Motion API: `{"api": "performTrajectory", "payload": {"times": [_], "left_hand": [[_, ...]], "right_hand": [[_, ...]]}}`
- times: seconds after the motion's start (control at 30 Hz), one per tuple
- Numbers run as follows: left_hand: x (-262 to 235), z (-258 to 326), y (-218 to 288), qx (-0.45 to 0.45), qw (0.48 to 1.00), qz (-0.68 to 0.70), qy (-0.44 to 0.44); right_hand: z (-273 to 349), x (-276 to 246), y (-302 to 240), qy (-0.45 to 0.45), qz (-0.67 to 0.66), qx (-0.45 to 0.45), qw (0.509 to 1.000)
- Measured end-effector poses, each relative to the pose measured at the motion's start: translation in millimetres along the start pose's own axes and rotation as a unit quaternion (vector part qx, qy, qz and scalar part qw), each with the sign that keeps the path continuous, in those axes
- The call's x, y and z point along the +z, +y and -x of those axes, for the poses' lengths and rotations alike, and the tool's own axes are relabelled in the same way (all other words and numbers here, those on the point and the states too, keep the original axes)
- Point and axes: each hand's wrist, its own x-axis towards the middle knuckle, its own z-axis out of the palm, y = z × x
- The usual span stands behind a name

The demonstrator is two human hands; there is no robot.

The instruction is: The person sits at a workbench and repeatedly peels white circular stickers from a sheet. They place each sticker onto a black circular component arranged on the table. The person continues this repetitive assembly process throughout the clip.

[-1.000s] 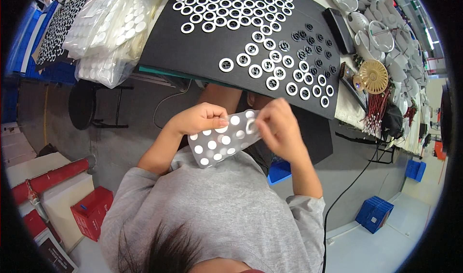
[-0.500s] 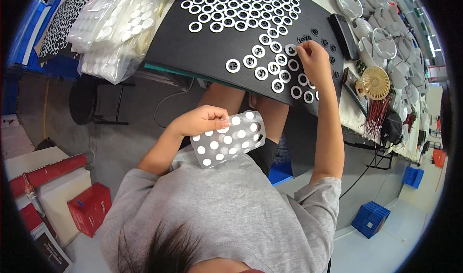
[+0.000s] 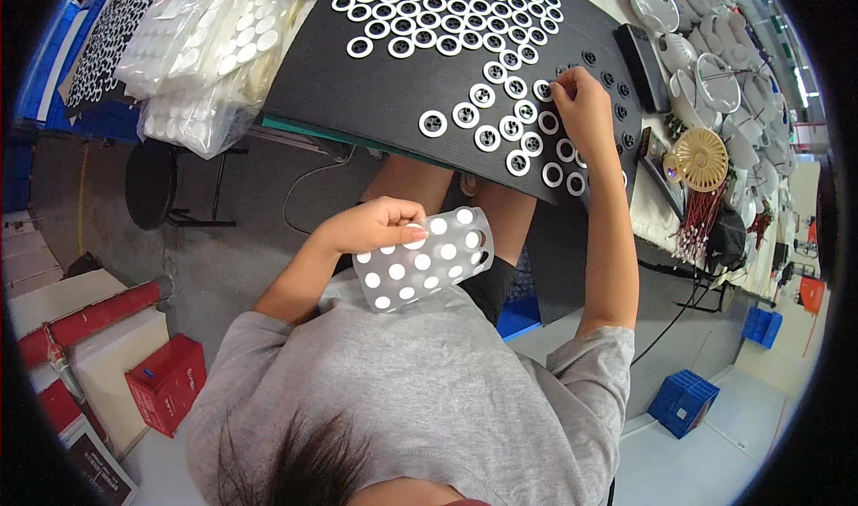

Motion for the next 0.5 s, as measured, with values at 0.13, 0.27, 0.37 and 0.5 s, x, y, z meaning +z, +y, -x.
{"api": "performTrajectory", "payload": {"times": [0.13,0.27,0.37,0.5], "left_hand": [[4.5,1.7,8.8,0.022,0.998,-0.056,-0.026],[5.4,5.1,8.8,0.019,0.995,-0.092,-0.024],[5.5,3.9,12.1,0.032,0.989,-0.145,-0.005],[9.6,2.4,24.5,0.015,0.991,-0.132,-0.02]], "right_hand": [[11.8,-5.7,-12.3,0.06,0.002,-0.069,0.996],[56.0,-14.8,-52.0,0.016,-0.089,-0.131,0.987],[98.2,-7.2,-72.2,-0.13,-0.159,-0.185,0.961],[131.4,7.2,-79.0,-0.149,-0.173,-0.235,0.945]]}}
